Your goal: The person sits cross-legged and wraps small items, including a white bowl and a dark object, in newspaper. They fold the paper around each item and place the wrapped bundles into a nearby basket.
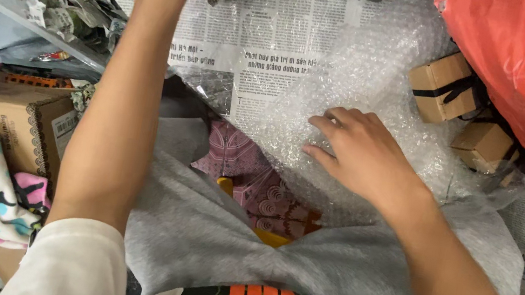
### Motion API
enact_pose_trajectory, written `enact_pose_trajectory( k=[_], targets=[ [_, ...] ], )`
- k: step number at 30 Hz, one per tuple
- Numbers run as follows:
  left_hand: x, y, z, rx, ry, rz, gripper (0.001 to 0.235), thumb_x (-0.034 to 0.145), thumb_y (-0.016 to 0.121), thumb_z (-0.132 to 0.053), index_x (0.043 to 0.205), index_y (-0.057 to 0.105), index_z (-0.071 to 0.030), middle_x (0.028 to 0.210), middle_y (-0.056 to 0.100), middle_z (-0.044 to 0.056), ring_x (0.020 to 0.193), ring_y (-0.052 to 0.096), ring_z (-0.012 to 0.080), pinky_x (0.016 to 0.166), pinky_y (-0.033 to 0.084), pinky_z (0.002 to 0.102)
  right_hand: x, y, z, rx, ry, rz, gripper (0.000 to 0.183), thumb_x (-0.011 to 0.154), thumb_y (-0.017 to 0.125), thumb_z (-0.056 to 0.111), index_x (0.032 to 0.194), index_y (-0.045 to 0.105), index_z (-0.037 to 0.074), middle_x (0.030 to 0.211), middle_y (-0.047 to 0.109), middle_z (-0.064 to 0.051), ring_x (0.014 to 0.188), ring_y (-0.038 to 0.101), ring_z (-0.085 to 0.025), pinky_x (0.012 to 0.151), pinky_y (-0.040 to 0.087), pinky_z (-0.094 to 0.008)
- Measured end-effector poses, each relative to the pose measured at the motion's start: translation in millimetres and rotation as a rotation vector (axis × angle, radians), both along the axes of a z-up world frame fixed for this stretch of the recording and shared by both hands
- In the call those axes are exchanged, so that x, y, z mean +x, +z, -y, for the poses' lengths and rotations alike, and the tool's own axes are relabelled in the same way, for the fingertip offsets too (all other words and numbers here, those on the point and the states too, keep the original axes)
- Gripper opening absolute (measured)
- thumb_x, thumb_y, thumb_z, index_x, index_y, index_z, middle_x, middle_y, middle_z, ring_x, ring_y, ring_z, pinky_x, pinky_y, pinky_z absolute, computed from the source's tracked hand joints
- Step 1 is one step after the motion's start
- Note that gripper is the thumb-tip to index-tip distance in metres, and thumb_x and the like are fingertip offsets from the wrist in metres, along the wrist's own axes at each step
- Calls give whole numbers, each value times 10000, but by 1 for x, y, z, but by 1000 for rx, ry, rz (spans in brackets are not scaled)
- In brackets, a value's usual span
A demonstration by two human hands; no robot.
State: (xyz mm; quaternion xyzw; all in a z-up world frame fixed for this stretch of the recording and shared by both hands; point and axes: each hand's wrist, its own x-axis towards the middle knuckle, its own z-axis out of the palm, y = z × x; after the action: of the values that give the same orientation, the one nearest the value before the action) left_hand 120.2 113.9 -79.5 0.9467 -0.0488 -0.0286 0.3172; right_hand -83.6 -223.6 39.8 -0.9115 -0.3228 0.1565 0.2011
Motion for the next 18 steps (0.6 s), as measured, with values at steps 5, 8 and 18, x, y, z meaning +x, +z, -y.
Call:
enact_pose_trajectory(
  k=[5,8,18],
  targets=[
    [-44,3,26,253,-38,126,352,739,850,-206,1055,724,-113,1020,718,158,973,703,328,790,579,448,1,-2,-4,-76,-8,-49,465,890,705,349,1212,682,14,1140,683,-201,1023,661,-388,877,532,-483],
    [-57,16,40,435,-31,190,582,520,932,-175,1071,749,-139,1060,688,233,1018,656,461,777,572,535,0,-1,-2,-57,-37,-88,450,912,691,361,1223,678,35,1190,682,-193,1053,657,-392,901,529,-487],
    [-127,74,115,-400,-533,-124,417,774,851,-119,1146,671,-65,839,747,104,763,727,232,691,543,394,10,-19,-5,321,-483,-161,803,904,835,311,1510,427,-25,1377,602,-228,1174,665,-285,933,561,-416]
  ],
)
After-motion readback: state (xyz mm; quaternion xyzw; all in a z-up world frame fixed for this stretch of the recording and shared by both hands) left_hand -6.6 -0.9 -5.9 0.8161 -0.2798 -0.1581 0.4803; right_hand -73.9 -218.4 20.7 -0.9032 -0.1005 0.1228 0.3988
